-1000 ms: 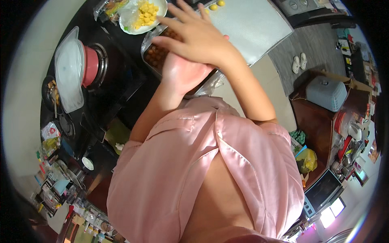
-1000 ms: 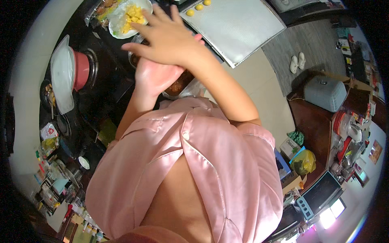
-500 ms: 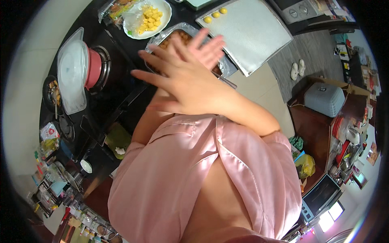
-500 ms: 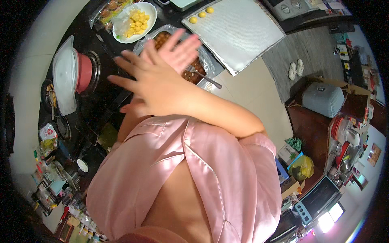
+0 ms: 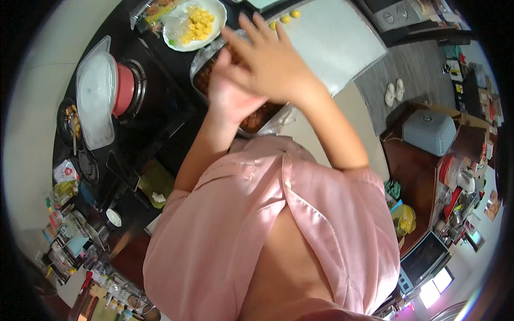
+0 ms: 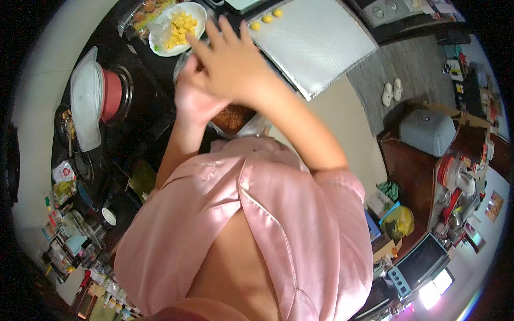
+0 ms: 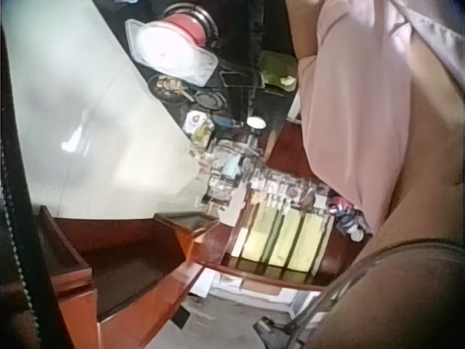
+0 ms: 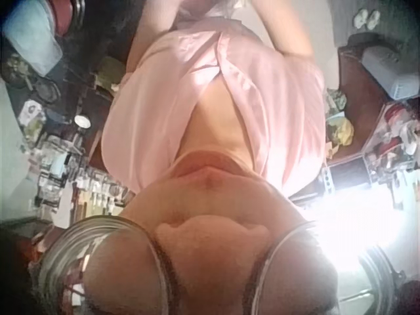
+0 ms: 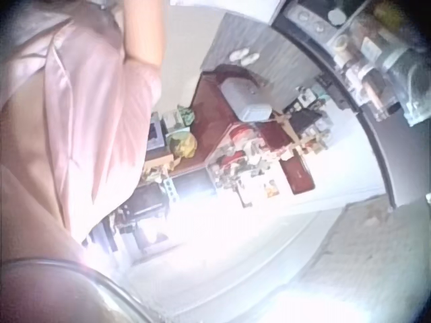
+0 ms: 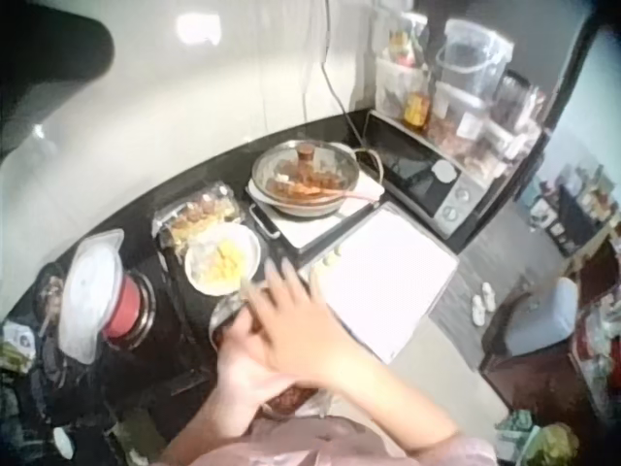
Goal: The person prepares cookies by using a fork to lift small balls of dough from a tray, flattening a portion of dough by hand, and rolling it into a ball between their palms.
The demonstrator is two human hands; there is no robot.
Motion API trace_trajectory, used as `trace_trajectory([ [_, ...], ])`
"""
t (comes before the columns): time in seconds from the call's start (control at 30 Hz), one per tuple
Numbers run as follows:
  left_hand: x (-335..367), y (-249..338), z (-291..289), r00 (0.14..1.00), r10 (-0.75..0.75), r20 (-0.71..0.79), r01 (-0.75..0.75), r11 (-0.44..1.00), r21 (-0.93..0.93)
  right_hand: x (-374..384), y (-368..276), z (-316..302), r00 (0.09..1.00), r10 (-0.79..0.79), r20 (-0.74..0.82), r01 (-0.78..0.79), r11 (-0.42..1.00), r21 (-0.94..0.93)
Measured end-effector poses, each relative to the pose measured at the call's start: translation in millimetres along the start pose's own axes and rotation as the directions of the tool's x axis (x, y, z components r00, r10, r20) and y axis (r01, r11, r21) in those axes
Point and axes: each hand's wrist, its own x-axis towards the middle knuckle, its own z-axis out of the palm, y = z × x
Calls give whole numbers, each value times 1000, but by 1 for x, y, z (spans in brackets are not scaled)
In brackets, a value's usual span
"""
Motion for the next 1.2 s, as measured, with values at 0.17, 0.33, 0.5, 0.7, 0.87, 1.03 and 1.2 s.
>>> trace_trajectory([
  [0.17,8,-31,-40,966,-137,220,185,959,-214,-2,-40,-4,975,-205,86,187,965,186],
  [0.33,15,-19,-33,989,114,91,-124,986,113,-25,-8,4,988,-127,89,131,991,-40],
  [0.5,8,-35,-34,948,-193,252,270,910,-316,9,-24,6,992,-118,37,111,983,145],
  [0.7,16,-7,-37,985,41,165,-60,992,111,-25,-39,26,996,-48,80,49,999,-11],
  [0.87,11,-28,-11,957,-203,209,251,939,-235,12,-6,2,998,-69,9,68,992,109],
  [1.03,17,-18,-51,959,-14,283,88,965,-249,-9,-41,4,983,-152,100,141,984,107],
  [1.2,10,-13,-27,991,61,116,-66,997,38,-3,7,-3,996,3,94,-3,1000,0],
])
